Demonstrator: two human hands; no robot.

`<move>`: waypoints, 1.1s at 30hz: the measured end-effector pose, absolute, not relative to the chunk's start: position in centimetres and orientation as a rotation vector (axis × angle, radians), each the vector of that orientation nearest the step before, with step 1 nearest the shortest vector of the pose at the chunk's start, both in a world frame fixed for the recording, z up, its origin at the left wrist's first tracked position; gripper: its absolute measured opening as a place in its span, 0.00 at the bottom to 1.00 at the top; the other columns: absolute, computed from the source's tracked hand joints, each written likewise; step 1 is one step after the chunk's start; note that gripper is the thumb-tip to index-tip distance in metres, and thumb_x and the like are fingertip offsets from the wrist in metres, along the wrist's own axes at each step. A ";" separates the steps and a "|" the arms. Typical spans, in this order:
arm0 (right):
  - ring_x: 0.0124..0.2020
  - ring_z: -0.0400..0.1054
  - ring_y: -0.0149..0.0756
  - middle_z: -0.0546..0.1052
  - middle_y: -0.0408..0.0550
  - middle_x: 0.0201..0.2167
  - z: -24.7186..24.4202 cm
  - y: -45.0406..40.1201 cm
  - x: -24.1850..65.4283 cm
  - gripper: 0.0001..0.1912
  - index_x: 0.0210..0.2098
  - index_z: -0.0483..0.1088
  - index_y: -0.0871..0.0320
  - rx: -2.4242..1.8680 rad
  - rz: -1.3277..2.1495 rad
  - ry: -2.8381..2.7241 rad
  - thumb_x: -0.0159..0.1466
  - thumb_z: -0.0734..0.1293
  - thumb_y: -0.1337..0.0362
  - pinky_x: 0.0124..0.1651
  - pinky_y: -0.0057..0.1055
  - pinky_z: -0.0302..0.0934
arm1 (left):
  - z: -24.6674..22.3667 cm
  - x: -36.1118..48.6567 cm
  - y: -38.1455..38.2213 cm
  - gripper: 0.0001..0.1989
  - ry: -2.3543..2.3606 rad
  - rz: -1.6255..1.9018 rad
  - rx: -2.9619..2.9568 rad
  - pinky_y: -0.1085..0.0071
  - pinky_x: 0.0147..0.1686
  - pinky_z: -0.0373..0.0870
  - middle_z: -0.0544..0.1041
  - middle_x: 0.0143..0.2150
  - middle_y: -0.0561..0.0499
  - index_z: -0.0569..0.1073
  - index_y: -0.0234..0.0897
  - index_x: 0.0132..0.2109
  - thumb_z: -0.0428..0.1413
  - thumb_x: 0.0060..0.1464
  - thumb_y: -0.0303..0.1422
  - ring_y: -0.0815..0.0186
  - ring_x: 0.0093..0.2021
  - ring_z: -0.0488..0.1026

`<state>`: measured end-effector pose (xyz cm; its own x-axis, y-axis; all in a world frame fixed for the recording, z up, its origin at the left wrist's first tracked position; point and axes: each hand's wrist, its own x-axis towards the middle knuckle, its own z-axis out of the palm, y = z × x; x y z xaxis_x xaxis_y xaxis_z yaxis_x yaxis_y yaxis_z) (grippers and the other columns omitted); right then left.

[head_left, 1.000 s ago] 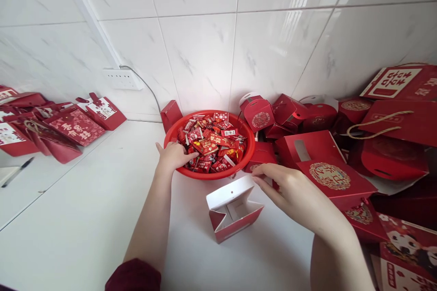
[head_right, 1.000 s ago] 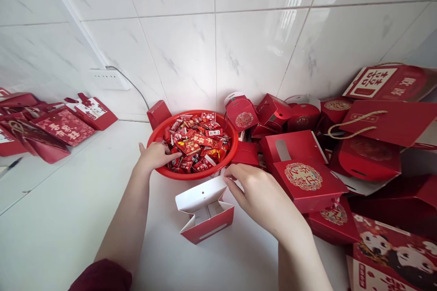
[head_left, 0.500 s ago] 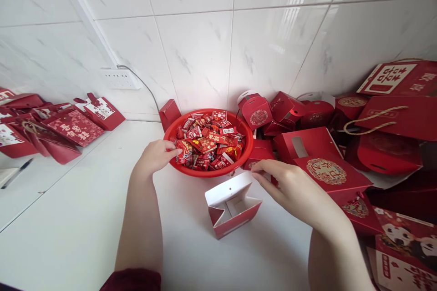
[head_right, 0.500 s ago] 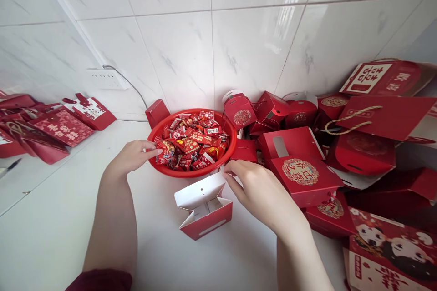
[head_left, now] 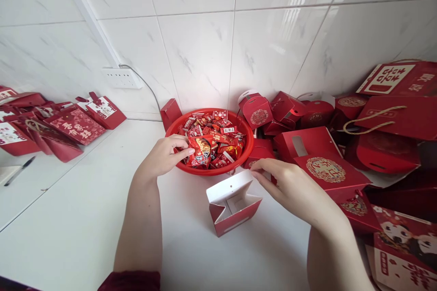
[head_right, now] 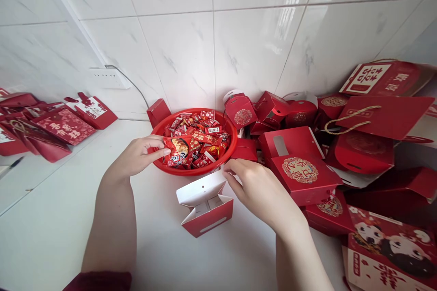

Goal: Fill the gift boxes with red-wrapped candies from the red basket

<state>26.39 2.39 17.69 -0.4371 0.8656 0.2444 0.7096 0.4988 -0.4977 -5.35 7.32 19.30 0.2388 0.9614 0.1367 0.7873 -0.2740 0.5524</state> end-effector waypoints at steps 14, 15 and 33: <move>0.32 0.73 0.37 0.79 0.46 0.33 17.5 2.5 26.1 0.11 0.39 0.73 0.53 -1.301 0.453 -2.272 0.71 0.59 0.65 0.32 0.29 0.64 | 15.9 -7.2 10.3 0.17 1.932 0.821 1.995 0.68 0.56 0.68 0.78 0.55 0.53 0.76 0.45 0.54 0.50 0.61 0.34 0.61 0.55 0.74; 0.31 0.73 0.37 0.78 0.46 0.33 17.6 2.5 26.1 0.11 0.39 0.73 0.53 -1.300 0.449 -2.272 0.71 0.59 0.64 0.32 0.29 0.64 | 15.5 -7.7 10.7 0.17 2.044 0.785 1.972 0.67 0.56 0.68 0.78 0.56 0.53 0.76 0.45 0.54 0.50 0.60 0.33 0.61 0.55 0.74; 0.32 0.73 0.37 0.78 0.46 0.33 17.9 2.6 26.2 0.11 0.39 0.72 0.54 -1.326 0.439 -2.276 0.71 0.58 0.65 0.33 0.30 0.65 | 11.8 -7.7 14.7 0.14 2.203 0.282 1.965 0.35 0.66 0.33 0.83 0.47 0.52 0.84 0.51 0.35 0.53 0.53 0.32 0.45 0.59 0.70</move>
<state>26.21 2.57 17.89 -0.4250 0.8749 0.2323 0.7259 0.4827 -0.4900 -7.69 14.73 11.79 -0.1128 0.9936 -0.0048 0.9602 0.1102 0.2565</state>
